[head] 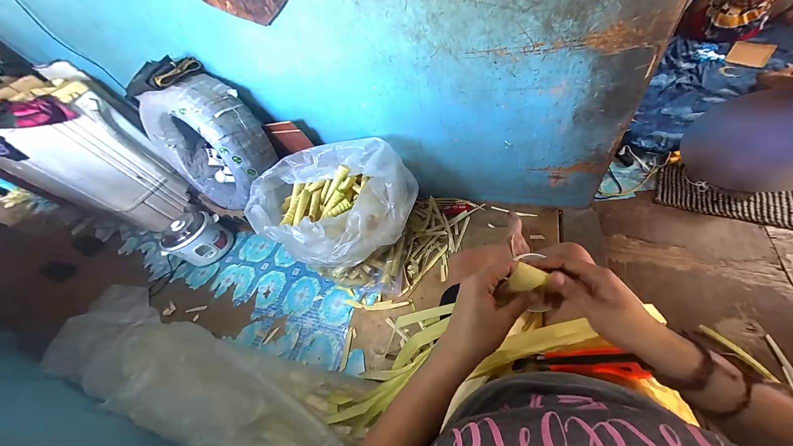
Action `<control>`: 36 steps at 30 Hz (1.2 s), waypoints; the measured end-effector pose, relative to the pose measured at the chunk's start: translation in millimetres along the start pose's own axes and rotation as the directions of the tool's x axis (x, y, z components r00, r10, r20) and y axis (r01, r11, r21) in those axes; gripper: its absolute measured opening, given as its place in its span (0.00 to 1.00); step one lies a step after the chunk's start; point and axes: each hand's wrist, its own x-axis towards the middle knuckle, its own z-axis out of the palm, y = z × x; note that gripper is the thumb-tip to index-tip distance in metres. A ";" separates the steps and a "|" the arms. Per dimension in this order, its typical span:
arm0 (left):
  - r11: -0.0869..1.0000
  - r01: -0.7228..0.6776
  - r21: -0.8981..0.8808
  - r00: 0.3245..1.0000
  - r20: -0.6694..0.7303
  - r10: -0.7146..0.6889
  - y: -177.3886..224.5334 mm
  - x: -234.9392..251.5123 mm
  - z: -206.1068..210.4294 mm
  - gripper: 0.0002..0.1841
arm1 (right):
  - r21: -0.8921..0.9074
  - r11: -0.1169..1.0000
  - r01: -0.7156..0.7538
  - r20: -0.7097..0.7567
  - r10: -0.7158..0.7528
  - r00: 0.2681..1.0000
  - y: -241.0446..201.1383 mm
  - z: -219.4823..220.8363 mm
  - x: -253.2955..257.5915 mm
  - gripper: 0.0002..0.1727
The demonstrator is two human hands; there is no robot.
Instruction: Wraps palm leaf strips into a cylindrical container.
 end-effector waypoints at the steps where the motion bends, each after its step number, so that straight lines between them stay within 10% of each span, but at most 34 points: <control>1: 1.000 0.009 -0.003 0.999 0.034 -0.009 0.9 0.6 -0.8 0.12 | 0.217 0.954 -0.204 0.051 0.198 0.979 -6.1 -2.9 1.4 0.18; 4: 0.999 0.041 -0.002 0.994 0.099 -0.040 1.2 1.2 -2.2 0.09 | 0.314 0.883 -0.348 0.103 0.333 0.937 -8.8 -6.1 -1.9 0.18; 7: 0.999 0.052 -0.008 0.995 0.089 -0.051 -1.1 4.1 -4.8 0.11 | -0.202 0.974 0.107 0.012 -0.107 0.994 6.0 -3.0 -12.0 0.25; 12: 0.997 0.063 -0.041 0.987 0.150 -0.056 -2.9 4.1 -0.8 0.09 | 0.461 0.781 -0.422 0.107 0.423 0.900 -3.2 -5.2 -16.0 0.21; 16: 0.995 0.087 -0.044 0.986 0.147 -0.080 -3.3 7.2 -2.0 0.11 | -0.155 0.986 0.062 -0.020 -0.066 0.998 16.5 -2.4 -26.8 0.28; 21: 0.995 0.083 -0.059 0.980 0.188 -0.071 -4.5 8.0 -0.7 0.10 | 0.520 0.746 -0.417 0.134 0.411 0.902 1.9 -4.8 -24.6 0.22; 23: 0.994 0.088 -0.066 0.980 0.186 -0.074 -5.5 9.6 -2.0 0.09 | 0.182 0.970 -0.162 0.015 0.162 0.987 12.0 -5.7 -28.4 0.20; 25: 0.990 0.105 -0.093 0.979 0.183 -0.087 -7.0 10.6 -3.8 0.11 | -0.250 0.961 0.117 -0.060 -0.136 0.989 24.3 -4.1 -30.8 0.27; 27: 0.989 0.108 -0.099 0.979 0.185 -0.088 -6.7 11.4 -4.1 0.12 | 0.015 0.997 -0.069 -0.047 0.070 0.996 17.2 -4.9 -32.2 0.19; 29: 0.991 0.108 -0.077 0.976 0.198 -0.091 -5.8 11.1 -5.1 0.11 | 0.443 0.810 -0.383 0.026 0.415 0.909 5.3 -4.1 -28.6 0.21; 34: 0.990 0.136 -0.043 0.973 0.193 -0.126 -8.7 14.0 -7.9 0.12 | -0.239 0.965 0.108 -0.102 -0.136 0.985 29.7 -5.6 -34.9 0.26; 36: 0.989 0.141 -0.054 0.970 0.208 -0.127 -7.7 14.6 -8.8 0.14 | 0.094 0.989 -0.118 -0.091 0.127 0.988 21.7 -6.1 -35.3 0.17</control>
